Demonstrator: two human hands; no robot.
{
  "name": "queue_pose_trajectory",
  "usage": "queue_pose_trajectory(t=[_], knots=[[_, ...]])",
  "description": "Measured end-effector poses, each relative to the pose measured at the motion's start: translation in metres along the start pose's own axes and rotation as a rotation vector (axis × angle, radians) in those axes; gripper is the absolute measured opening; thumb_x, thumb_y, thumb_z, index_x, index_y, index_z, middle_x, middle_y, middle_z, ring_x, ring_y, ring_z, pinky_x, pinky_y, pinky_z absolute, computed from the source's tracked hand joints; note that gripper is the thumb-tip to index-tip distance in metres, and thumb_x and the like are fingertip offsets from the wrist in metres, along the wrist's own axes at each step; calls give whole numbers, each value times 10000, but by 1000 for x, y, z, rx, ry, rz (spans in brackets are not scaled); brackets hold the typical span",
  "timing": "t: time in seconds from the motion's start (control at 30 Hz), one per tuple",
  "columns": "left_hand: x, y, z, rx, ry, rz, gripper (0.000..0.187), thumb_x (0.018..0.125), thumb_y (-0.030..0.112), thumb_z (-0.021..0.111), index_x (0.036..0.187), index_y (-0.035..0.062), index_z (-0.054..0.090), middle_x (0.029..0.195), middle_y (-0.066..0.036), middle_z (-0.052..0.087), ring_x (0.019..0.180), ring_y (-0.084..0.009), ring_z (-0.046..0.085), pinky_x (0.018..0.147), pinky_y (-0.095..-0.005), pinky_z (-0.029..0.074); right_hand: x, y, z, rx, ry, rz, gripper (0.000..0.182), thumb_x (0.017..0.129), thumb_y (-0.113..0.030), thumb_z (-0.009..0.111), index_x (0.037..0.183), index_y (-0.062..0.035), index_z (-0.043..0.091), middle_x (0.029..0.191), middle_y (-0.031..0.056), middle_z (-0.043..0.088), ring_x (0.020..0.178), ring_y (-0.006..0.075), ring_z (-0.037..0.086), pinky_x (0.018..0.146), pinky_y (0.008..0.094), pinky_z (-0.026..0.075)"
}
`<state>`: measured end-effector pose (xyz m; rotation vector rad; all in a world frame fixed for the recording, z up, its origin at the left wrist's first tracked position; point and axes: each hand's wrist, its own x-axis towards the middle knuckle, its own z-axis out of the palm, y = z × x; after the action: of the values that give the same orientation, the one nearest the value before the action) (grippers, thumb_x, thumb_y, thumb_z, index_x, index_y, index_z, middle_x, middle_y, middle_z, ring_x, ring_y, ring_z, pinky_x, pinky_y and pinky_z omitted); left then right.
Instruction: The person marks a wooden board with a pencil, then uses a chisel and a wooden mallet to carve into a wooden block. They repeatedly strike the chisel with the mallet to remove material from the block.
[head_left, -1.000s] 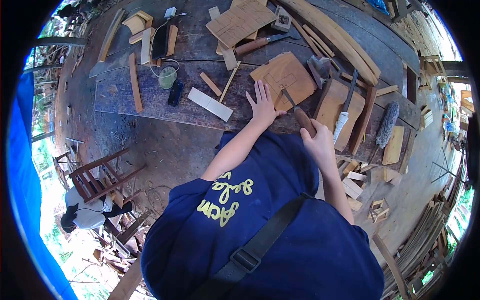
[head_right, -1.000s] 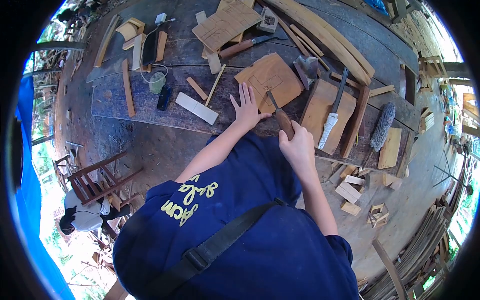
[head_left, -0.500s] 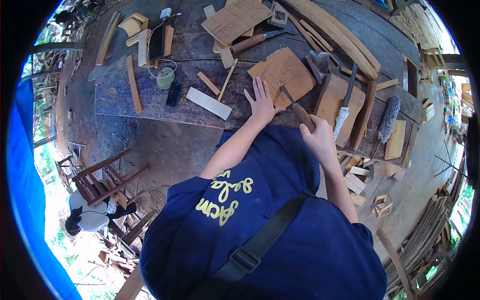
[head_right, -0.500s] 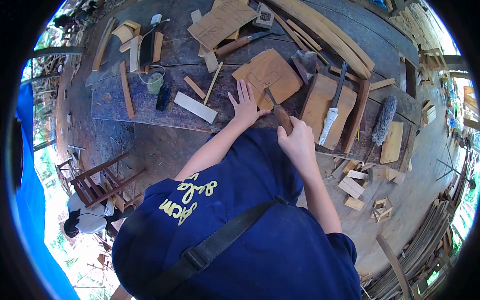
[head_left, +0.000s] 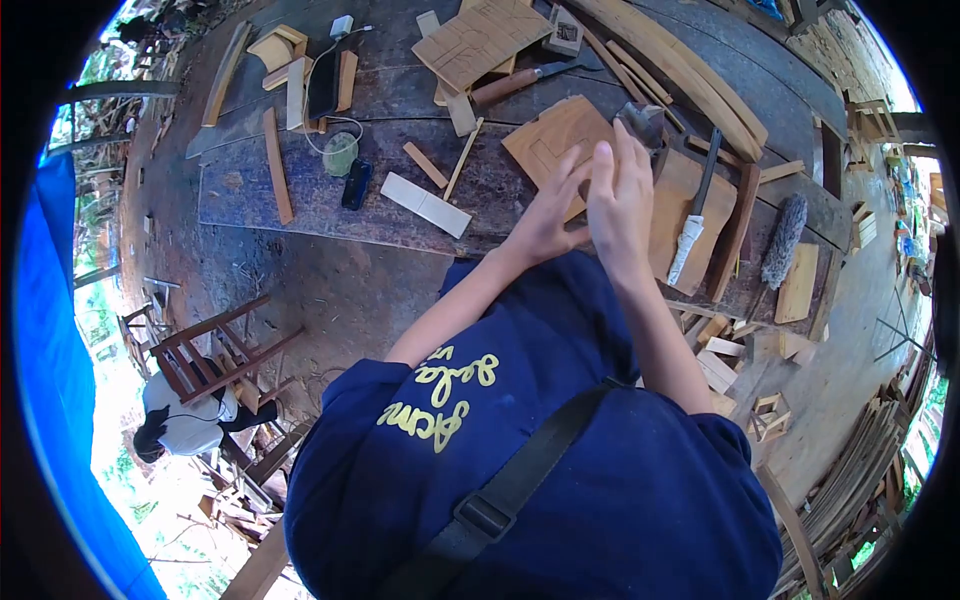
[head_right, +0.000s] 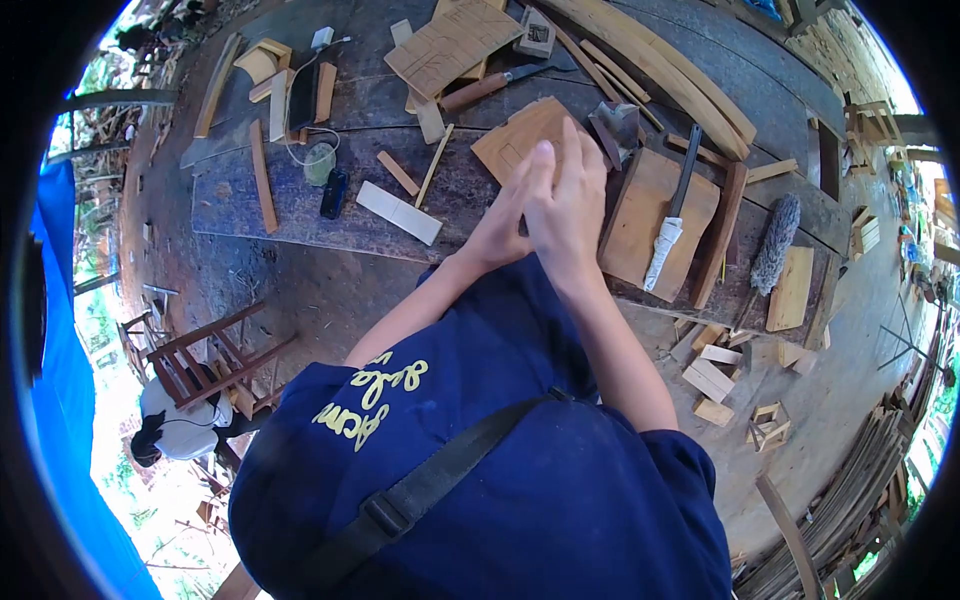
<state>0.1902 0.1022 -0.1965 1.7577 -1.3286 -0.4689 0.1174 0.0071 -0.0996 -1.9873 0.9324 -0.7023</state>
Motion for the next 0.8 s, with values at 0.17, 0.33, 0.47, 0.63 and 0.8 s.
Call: queue_pose_trajectory(t=[0.17, 0.33, 0.47, 0.63, 0.8], knots=[[31, 45, -12, -451, 83, -89, 382, 773, 87, 705, 1132, 18, 596, 1106, -189, 616, 1046, -350, 598, 881, -383, 479, -1, -6, 10, 14, 47, -78, 490, 980, -275, 460, 1325, 73, 485, 1329, 292, 476, 1219, 416, 475, 1048, 442, 357], [46, 42, -3, -258, 16, 7, 161, 803, 129, 729, 782, 32, 602, 670, -130, 584, 625, -277, 590, 603, -329, 468, 1, 30, -30, 331, 211, 105, 480, 973, -229, 487, 1356, 58, 459, 1365, 280, 458, 1258, 399, 461, 1056, 416, 360], [48, 44, -4, -275, 67, 39, 226, 847, 133, 702, 716, 1, 574, 615, -76, 565, 563, -124, 504, 547, -277, 418, -21, 181, -94, -192, 306, 189, 568, 837, -179, 624, 1330, 57, 469, 1257, 288, 522, 1162, 428, 513, 1034, 447, 394], [54, 46, -12, -334, 58, -23, 227, 853, 132, 698, 717, -1, 573, 599, -38, 527, 580, -77, 483, 540, -255, 397, -62, 260, -136, -766, 176, 729, 692, 717, -216, 686, 1302, 42, 422, 1186, 319, 526, 1126, 463, 520, 990, 497, 425], [57, 36, -14, -358, 87, -59, 236, 856, 132, 690, 705, 2, 564, 595, -2, 503, 585, -52, 464, 531, -241, 382, -70, 303, -145, -863, 54, 642, 708, 658, -253, 715, 1237, 53, 446, 1155, 308, 551, 1083, 458, 555, 961, 472, 460]])
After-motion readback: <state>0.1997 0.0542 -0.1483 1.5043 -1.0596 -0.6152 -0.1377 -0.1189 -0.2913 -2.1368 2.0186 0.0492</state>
